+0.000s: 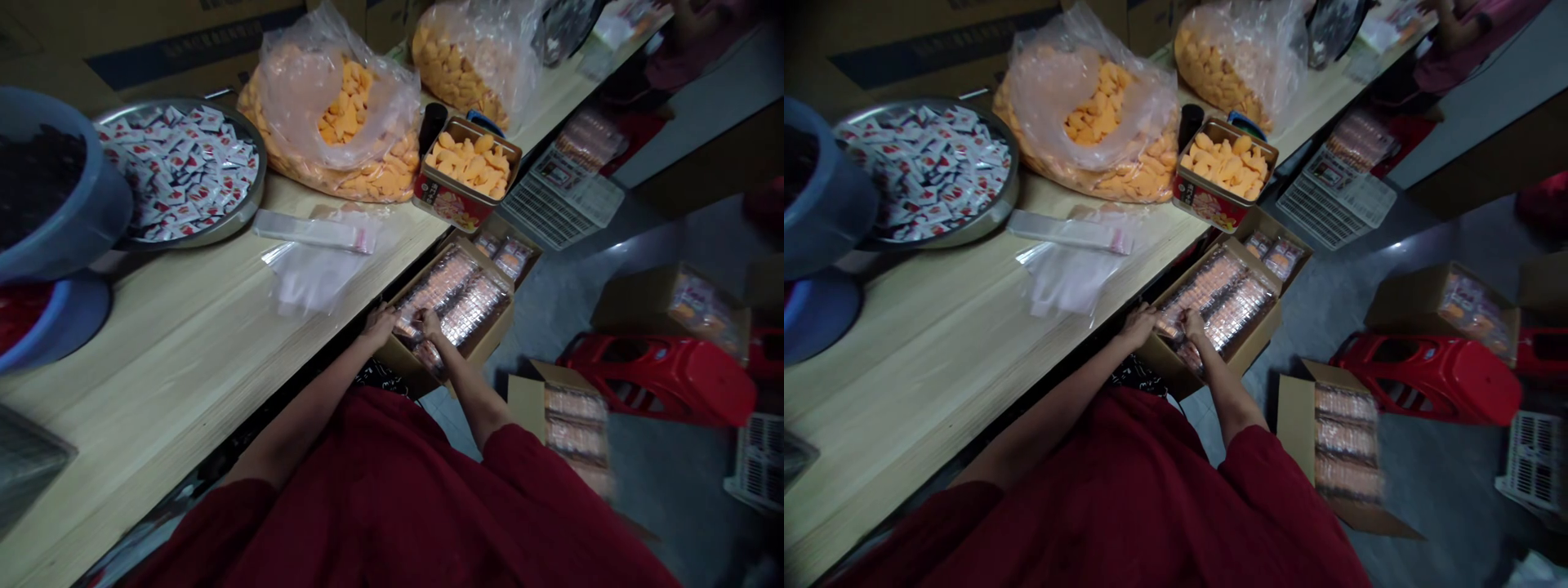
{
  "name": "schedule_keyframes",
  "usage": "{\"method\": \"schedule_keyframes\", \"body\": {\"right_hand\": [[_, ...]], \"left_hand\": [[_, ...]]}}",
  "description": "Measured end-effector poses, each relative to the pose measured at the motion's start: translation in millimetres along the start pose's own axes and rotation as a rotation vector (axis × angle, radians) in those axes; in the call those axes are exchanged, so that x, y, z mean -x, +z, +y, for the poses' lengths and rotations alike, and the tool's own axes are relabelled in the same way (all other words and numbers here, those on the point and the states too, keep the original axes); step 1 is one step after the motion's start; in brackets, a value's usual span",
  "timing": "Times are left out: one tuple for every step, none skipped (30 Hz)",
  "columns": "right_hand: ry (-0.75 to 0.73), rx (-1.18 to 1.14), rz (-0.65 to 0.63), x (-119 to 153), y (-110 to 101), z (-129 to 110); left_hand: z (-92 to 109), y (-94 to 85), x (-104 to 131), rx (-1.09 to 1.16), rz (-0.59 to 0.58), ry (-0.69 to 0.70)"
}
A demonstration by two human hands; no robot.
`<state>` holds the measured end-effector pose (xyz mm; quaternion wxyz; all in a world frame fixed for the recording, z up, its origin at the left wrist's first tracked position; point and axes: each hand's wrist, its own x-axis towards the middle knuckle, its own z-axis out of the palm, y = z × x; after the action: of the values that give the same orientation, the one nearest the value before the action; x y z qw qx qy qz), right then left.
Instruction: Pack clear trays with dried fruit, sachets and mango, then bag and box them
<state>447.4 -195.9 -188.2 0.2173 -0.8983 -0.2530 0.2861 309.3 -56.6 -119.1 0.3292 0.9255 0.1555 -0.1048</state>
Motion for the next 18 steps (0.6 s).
{"method": "schedule_keyframes", "body": {"right_hand": [[0.013, 0.008, -0.026, 1, 1, -1], [0.025, 0.015, -0.052, 2, 2, -3], [0.034, 0.019, -0.071, 3, 3, -4], [0.040, 0.021, -0.080, 5, 4, -5], [0.047, 0.022, -0.085, 7, 5, -6], [0.053, 0.022, -0.088, 9, 6, -7], [0.059, 0.021, -0.088, 11, 6, -8], [0.065, 0.020, -0.086, 13, 6, -8], [0.069, 0.019, -0.082, 16, 5, -9], [0.067, 0.019, -0.077, 18, 3, -9], [0.059, 0.018, -0.070, 22, 1, -11], [0.043, 0.018, -0.064, 25, -1, -13], [0.018, 0.019, -0.058, 30, -4, -17], [-0.012, 0.022, -0.052, 36, -6, -21], [-0.053, 0.025, -0.048, 42, -8, -26], [-0.103, 0.025, -0.043, 48, -10, -30], [-0.159, 0.023, -0.040, 54, -12, -35], [-0.217, 0.019, -0.030, 60, -13, -39]], "left_hand": [[2, 3.7, 0, -0.021, -0.004, -0.029], [4, 7.0, 0, -0.040, -0.008, -0.059], [5, 9.7, 2, -0.054, -0.011, -0.087], [6, 11.5, 4, -0.065, -0.013, -0.109], [7, 12.2, 7, -0.072, -0.013, -0.120], [8, 11.7, 11, -0.076, -0.008, -0.120], [10, 9.9, 16, -0.075, 0.000, -0.109], [12, 6.9, 21, -0.072, 0.010, -0.093], [15, 2.9, 28, -0.066, 0.021, -0.077], [17, -2.0, 37, -0.058, 0.031, -0.064], [20, -7.7, 47, -0.053, 0.038, -0.055], [22, -13.9, 61, -0.035, 0.040, -0.041], [24, -20.4, 76, 0.006, 0.038, -0.014], [25, -27.4, 93, 0.067, 0.040, 0.021], [25, -35.0, 112, 0.149, 0.055, 0.065], [24, -43.4, 133, 0.231, 0.096, 0.099], [22, -53.1, 154, 0.297, 0.168, 0.109], [18, -64.5, 176, 0.340, 0.271, 0.085]]}}
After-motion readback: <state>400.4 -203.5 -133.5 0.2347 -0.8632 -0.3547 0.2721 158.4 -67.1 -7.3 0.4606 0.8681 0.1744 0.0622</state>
